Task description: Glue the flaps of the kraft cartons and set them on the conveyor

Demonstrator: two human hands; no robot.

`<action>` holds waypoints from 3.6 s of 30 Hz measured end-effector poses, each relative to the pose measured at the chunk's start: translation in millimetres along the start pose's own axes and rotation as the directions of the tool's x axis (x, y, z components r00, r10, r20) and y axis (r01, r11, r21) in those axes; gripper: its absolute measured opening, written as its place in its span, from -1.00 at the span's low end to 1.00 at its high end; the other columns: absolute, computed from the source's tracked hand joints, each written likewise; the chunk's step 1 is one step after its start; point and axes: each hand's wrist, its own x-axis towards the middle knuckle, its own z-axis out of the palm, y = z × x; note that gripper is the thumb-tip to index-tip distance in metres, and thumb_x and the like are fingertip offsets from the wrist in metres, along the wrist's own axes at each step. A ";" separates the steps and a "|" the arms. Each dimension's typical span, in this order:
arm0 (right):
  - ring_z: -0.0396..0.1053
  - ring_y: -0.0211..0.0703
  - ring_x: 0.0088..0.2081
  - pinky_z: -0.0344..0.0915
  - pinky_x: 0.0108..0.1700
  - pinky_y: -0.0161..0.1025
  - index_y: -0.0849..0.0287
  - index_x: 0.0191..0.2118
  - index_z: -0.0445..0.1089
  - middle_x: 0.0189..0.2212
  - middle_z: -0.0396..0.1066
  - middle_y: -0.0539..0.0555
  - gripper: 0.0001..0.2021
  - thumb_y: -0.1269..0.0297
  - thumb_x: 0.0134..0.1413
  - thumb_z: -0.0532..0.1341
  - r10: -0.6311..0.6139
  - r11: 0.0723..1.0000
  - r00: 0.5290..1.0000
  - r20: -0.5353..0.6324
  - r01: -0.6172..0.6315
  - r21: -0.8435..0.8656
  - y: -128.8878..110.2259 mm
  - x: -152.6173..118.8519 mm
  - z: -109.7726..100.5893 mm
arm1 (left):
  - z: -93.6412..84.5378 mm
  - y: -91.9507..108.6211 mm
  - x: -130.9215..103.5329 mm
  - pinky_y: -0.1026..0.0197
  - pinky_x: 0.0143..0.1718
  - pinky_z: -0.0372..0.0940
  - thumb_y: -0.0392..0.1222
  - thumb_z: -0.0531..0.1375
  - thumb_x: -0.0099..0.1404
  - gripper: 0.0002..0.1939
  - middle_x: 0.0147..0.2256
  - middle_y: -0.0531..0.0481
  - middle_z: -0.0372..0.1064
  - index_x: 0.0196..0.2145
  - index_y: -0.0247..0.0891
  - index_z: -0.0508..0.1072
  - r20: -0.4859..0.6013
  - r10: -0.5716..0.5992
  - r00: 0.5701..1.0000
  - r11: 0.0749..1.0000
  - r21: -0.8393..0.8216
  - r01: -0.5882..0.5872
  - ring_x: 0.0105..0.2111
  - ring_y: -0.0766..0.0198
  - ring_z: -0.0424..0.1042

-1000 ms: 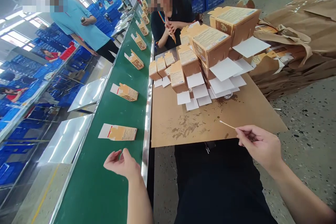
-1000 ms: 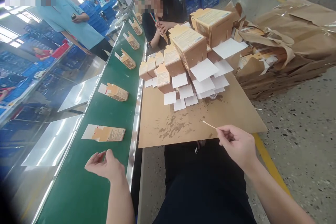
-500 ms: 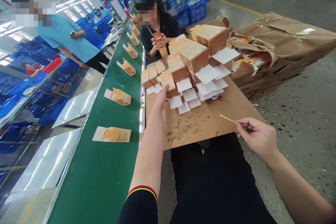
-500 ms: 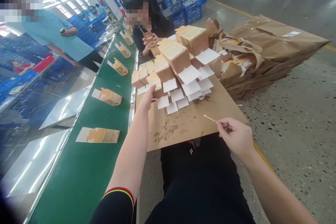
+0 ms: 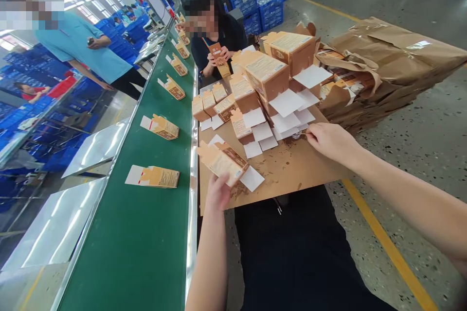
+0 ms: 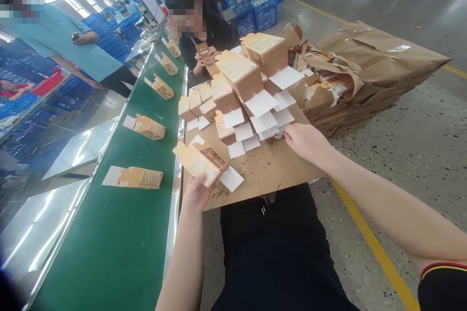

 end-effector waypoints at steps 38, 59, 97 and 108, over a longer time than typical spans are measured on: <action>0.57 -0.09 -0.43 0.59 -0.28 -0.18 0.03 -0.31 0.58 -0.44 0.61 0.04 -0.77 0.18 0.41 0.24 0.102 0.723 0.983 -0.151 0.031 0.690 -93.3 -113.8 86.2 | 23.5 -23.2 -44.4 -0.12 0.24 0.55 -0.09 0.74 -0.03 -0.16 0.10 -0.16 0.59 0.12 -0.08 0.45 0.008 0.091 0.996 0.949 0.303 -0.089 0.19 -0.13 0.63; 0.54 0.04 -0.55 0.60 -0.35 0.02 -0.05 -0.31 0.60 -0.54 0.55 0.02 -0.71 -0.08 0.38 0.33 0.341 0.691 0.927 -0.155 -0.136 0.710 -57.2 -135.3 59.7 | 0.1 -27.5 -54.4 -0.24 0.27 0.47 -0.30 0.67 -0.08 -0.36 -0.07 -0.15 0.57 -0.03 -0.09 0.62 -0.180 0.351 0.919 0.789 0.586 -0.186 0.13 -0.28 0.60; 0.55 -0.09 -0.59 0.60 -0.44 -0.19 0.06 -0.28 0.69 -0.54 0.59 0.05 -0.58 -0.20 0.37 0.40 0.462 0.683 0.816 -0.347 -0.077 0.727 -39.7 -167.4 49.9 | 81.6 82.3 155.6 -0.08 0.19 0.44 0.09 0.37 0.46 -0.64 0.19 -0.30 0.56 0.03 -0.19 0.55 -0.164 0.111 0.980 0.850 0.527 -0.008 0.21 -0.16 0.56; 0.57 -0.14 -0.40 0.46 -0.22 -0.25 0.12 -0.30 0.59 -0.43 0.63 0.08 -0.90 0.28 0.23 0.32 0.279 0.899 0.905 -0.323 -0.127 0.420 11.3 -63.5 9.4 | -17.6 22.3 -19.8 -0.23 0.31 0.53 0.08 0.62 0.05 -0.25 0.24 -0.18 0.65 0.19 -0.06 0.66 -0.013 0.072 0.997 0.997 -0.005 -0.072 0.39 -0.31 0.50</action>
